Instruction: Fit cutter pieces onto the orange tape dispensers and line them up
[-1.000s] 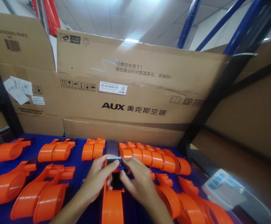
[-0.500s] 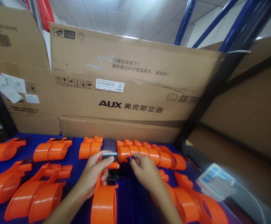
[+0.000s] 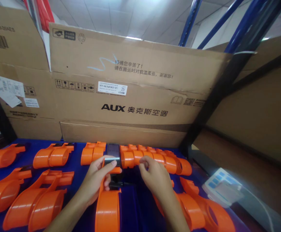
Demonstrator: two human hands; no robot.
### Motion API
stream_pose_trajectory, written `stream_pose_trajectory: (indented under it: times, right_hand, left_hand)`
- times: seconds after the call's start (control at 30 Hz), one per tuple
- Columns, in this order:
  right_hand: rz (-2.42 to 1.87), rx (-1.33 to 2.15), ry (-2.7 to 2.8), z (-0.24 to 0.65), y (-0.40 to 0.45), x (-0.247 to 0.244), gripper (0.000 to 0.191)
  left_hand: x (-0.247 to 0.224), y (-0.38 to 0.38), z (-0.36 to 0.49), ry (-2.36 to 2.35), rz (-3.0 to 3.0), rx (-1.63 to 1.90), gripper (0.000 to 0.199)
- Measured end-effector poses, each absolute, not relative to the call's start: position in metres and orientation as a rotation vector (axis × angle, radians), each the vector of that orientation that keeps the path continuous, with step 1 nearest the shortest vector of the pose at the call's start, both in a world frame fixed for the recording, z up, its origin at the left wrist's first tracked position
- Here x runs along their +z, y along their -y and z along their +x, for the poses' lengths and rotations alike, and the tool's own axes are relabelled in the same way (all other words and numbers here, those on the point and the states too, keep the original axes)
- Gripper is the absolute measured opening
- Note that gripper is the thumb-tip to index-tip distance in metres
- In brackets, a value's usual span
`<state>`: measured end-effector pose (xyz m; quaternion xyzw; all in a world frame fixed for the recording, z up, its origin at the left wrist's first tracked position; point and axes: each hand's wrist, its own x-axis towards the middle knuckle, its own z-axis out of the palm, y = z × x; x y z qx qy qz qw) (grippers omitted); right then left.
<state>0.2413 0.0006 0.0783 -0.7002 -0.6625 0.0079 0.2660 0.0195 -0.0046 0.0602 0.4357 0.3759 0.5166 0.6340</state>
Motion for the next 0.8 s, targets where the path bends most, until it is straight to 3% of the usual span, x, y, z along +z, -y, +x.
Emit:
stream_pose_trajectory:
  times: [0.33, 0.8]
  right_hand:
    - [-0.967, 0.306, 1.977, 0.209, 0.019, 0.084, 0.033]
    - [-1.022, 0.246, 1.842, 0.209, 0.014, 0.081, 0.021]
  left_hand:
    - [0.061, 0.004, 0.020, -0.865, 1.074, 1.172, 0.043]
    - [0.062, -0.006, 0.005, -0.878, 1.015, 1.294, 0.053]
